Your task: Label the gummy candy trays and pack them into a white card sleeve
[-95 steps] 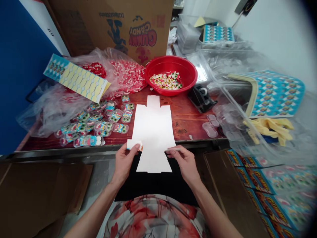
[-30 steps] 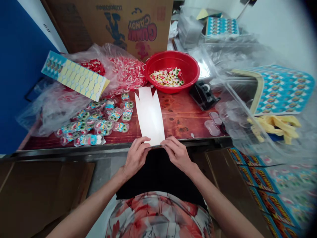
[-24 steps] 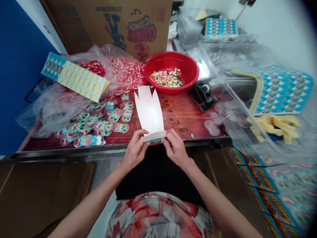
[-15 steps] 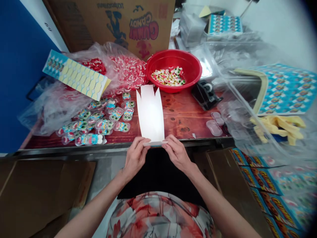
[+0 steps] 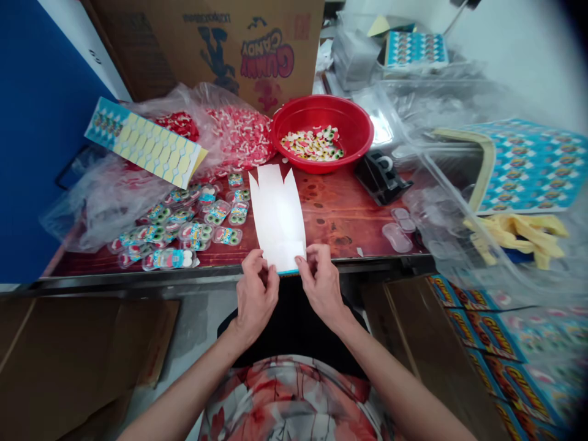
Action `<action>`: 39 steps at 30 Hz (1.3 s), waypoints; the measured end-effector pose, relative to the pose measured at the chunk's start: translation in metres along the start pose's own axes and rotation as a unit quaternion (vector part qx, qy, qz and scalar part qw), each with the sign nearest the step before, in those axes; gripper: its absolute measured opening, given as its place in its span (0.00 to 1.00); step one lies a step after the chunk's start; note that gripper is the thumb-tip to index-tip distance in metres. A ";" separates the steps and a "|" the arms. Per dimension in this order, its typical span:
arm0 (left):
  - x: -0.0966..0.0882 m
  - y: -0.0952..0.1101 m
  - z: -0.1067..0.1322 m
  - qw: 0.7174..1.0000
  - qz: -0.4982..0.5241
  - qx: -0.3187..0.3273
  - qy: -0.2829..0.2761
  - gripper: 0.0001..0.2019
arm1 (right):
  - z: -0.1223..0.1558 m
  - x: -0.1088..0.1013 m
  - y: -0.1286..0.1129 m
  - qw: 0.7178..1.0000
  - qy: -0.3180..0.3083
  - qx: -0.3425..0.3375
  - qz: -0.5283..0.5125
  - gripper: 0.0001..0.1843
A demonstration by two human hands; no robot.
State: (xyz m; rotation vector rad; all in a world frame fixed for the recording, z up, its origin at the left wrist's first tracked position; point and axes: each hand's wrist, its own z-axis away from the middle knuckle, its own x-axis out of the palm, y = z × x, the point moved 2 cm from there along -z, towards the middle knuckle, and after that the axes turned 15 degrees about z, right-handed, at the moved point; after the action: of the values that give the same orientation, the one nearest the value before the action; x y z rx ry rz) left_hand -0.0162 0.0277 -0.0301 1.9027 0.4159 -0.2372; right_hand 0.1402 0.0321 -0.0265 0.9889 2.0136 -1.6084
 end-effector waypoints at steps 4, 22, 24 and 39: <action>-0.006 0.011 -0.001 0.994 -0.084 0.052 -0.045 0.06 | 0.001 0.000 -0.001 0.996 0.002 -0.054 0.065 0.13; -0.017 -0.003 -0.009 0.959 -0.149 0.191 -0.145 0.03 | -0.014 -0.020 -0.006 0.873 -0.140 -0.345 0.316 0.11; -0.017 -0.003 -0.010 0.961 -0.139 0.185 -0.152 0.04 | -0.015 -0.018 -0.019 0.857 -0.156 -0.354 0.341 0.09; 0.001 -0.003 0.015 0.622 0.585 -0.515 -0.071 0.41 | 0.009 -0.031 -0.057 0.869 -0.277 -0.321 0.255 0.11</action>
State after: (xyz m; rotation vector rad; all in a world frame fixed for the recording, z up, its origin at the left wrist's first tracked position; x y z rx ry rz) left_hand -0.0162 0.0146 -0.0388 0.6582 -0.7418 0.6286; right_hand 0.1189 0.0096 0.0308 0.6189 1.5255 -0.7274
